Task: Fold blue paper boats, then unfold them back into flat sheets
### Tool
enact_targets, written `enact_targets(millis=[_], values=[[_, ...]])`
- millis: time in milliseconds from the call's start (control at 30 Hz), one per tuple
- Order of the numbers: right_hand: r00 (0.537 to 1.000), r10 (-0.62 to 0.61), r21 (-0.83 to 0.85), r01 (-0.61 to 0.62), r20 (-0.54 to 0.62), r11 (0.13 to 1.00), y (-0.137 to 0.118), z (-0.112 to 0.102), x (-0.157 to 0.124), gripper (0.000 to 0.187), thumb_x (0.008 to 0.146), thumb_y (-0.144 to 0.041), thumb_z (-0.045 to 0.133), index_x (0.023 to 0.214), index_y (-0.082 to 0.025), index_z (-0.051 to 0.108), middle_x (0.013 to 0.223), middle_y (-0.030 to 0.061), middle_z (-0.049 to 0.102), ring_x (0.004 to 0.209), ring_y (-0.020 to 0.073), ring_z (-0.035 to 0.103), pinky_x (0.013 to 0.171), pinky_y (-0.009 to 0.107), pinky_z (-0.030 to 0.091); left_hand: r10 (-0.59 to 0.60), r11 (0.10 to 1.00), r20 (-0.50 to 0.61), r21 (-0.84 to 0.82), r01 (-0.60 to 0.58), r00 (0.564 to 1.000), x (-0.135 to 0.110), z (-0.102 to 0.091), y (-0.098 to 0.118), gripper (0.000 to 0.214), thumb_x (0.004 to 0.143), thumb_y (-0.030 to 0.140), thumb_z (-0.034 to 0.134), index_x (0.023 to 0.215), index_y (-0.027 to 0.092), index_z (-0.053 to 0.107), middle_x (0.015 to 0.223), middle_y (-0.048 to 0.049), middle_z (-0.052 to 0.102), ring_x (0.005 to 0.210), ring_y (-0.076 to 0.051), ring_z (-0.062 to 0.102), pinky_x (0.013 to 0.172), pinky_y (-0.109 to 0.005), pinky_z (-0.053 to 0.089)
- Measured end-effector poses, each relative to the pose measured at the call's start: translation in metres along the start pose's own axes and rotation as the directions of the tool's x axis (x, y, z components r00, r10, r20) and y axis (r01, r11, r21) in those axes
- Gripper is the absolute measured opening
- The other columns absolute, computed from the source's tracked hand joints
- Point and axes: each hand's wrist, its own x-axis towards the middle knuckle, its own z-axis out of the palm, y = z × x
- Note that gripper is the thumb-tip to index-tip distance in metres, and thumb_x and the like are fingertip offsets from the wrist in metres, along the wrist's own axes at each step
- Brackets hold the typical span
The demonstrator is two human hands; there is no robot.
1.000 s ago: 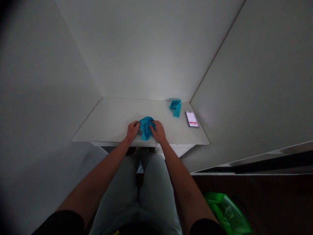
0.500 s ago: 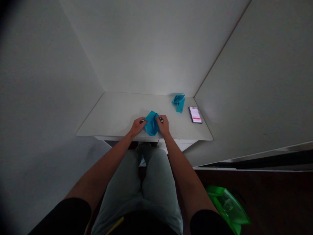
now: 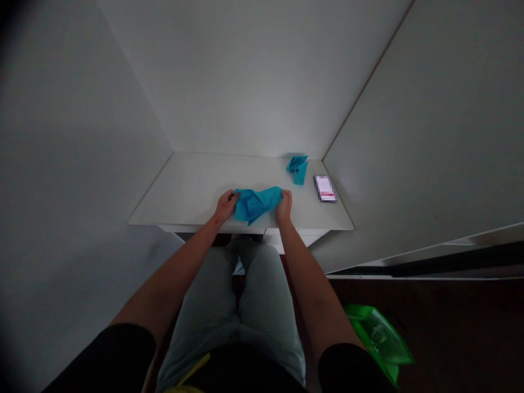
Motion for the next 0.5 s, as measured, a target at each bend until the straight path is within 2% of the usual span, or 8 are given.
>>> enact_targets(millis=[100, 200, 367, 500], values=[[0.994, 0.028, -0.010, -0.029, -0.103, 1.000, 0.003, 0.000, 0.002, 0.044, 0.093, -0.071, 0.046, 0.088, -0.028, 0.046, 0.087, -0.0014, 0.052, 0.089, 0.0202, 0.054, 0.087, 0.035, 0.049, -0.034, 0.999, 0.056, -0.035, 0.036, 0.998, 0.004, -0.006, -0.001, 0.044, 0.091, 0.064, 0.064, 0.081, 0.021, 0.062, 0.078, -0.0001, 0.063, 0.076, -0.017, 0.059, 0.074, -0.029, 0.047], [0.993, 0.049, 0.000, -0.049, -0.106, 0.999, 0.004, 0.002, 0.001, 0.047, 0.091, -0.074, 0.053, 0.092, -0.027, 0.049, 0.088, -0.0012, 0.055, 0.090, 0.0203, 0.056, 0.087, 0.036, 0.050, -0.091, 0.993, 0.100, -0.069, 0.098, 0.991, 0.007, -0.011, 0.000, 0.043, 0.089, 0.063, 0.067, 0.084, 0.020, 0.065, 0.077, -0.0001, 0.064, 0.075, -0.017, 0.058, 0.072, -0.029, 0.047], [0.998, 0.047, 0.025, -0.048, 0.040, 0.999, 0.003, 0.002, -0.002, 0.055, 0.087, -0.081, 0.057, 0.101, -0.029, 0.047, 0.075, -0.0068, 0.048, 0.071, 0.0169, 0.051, 0.064, 0.029, 0.044, -0.158, 0.974, 0.121, -0.144, 0.175, 0.980, 0.008, -0.020, 0.003, 0.043, 0.089, 0.062, 0.070, 0.086, 0.019, 0.066, 0.075, 0.0000, 0.063, 0.071, -0.017, 0.057, 0.066, -0.028, 0.046], [0.984, 0.063, 0.058, -0.073, 0.166, 0.996, 0.001, 0.003, -0.006, 0.056, 0.084, -0.078, 0.066, 0.104, -0.030, 0.046, 0.065, -0.0103, 0.043, 0.056, 0.0145, 0.040, 0.052, 0.025, 0.031, -0.186, 0.953, 0.270, -0.182, 0.240, 0.945, 0.007, -0.021, 0.009, 0.046, 0.085, 0.063, 0.076, 0.091, 0.019, 0.066, 0.078, -0.0013, 0.067, 0.071, -0.017, 0.060, 0.067, -0.028, 0.049]])
